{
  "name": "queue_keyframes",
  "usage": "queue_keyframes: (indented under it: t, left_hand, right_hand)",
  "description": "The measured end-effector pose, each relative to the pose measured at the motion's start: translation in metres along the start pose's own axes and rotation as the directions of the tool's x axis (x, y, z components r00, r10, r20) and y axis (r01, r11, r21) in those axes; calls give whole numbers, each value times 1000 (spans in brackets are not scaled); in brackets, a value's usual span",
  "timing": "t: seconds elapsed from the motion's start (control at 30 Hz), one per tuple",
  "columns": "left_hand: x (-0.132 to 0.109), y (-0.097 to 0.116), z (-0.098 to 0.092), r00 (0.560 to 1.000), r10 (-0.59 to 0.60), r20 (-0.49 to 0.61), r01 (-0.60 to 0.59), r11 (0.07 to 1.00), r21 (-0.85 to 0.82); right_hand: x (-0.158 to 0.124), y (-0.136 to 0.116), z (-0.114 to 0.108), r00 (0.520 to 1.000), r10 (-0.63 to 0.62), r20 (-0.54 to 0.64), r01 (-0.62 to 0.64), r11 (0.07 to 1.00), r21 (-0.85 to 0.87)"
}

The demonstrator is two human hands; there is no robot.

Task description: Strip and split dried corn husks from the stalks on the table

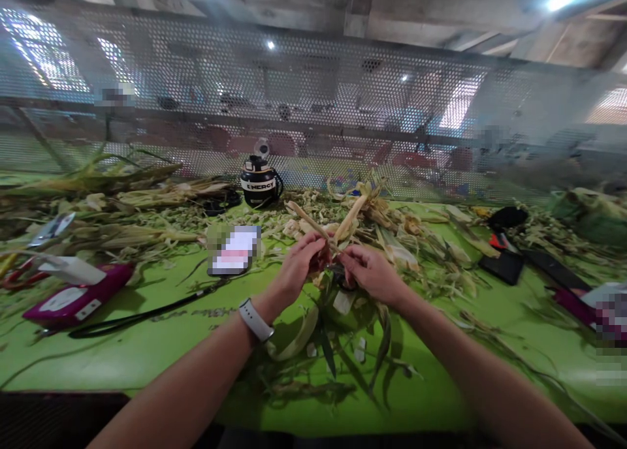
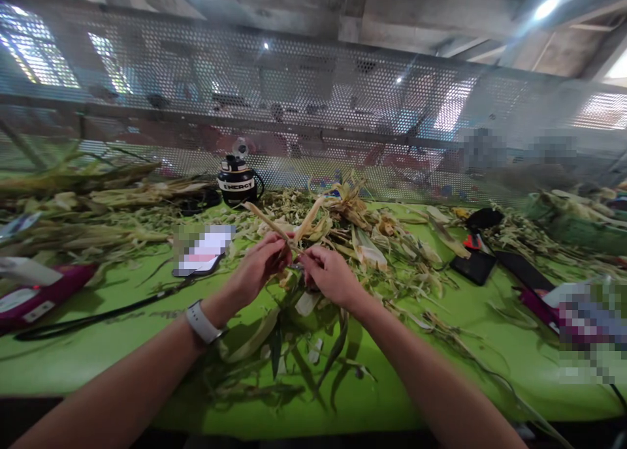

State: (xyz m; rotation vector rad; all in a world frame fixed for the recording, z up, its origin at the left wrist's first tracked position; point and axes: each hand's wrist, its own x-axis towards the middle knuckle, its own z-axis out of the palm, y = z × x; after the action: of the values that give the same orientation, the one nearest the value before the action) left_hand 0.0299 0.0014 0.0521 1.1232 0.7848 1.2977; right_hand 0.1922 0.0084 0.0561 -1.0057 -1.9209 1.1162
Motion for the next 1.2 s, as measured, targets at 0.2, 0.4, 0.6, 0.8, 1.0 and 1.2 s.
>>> queue_keyframes:
  t: [0.2, 0.4, 0.6, 0.8, 1.0, 1.2]
  left_hand:
    - [2, -3, 1, 985, 173, -21, -148, 896, 418]
    - [8, -8, -8, 960, 251, -127, -118, 769, 628]
    - [12, -4, -13, 963, 195, -186, -63, 835, 546]
    - [10, -3, -13, 969, 181, -168, -64, 841, 537]
    - [11, 1, -15, 974, 172, -147, -61, 827, 559]
    - [13, -2, -20, 982, 162, -94, -69, 780, 622]
  right_hand:
    - [0, 3, 0, 1000, -9, -11, 9, 1000, -5]
    - [-2, 3, 3, 966, -257, -21, 208, 825, -526]
    - [-4, 7, 5, 883, -465, -65, 244, 574, -782]
    - [-4, 8, 4, 868, -495, 43, 322, 494, -808]
    - [-2, 4, 1, 872, -484, 72, 389, 597, -702]
    - [-1, 5, -1, 872, -482, 82, 418, 650, -635]
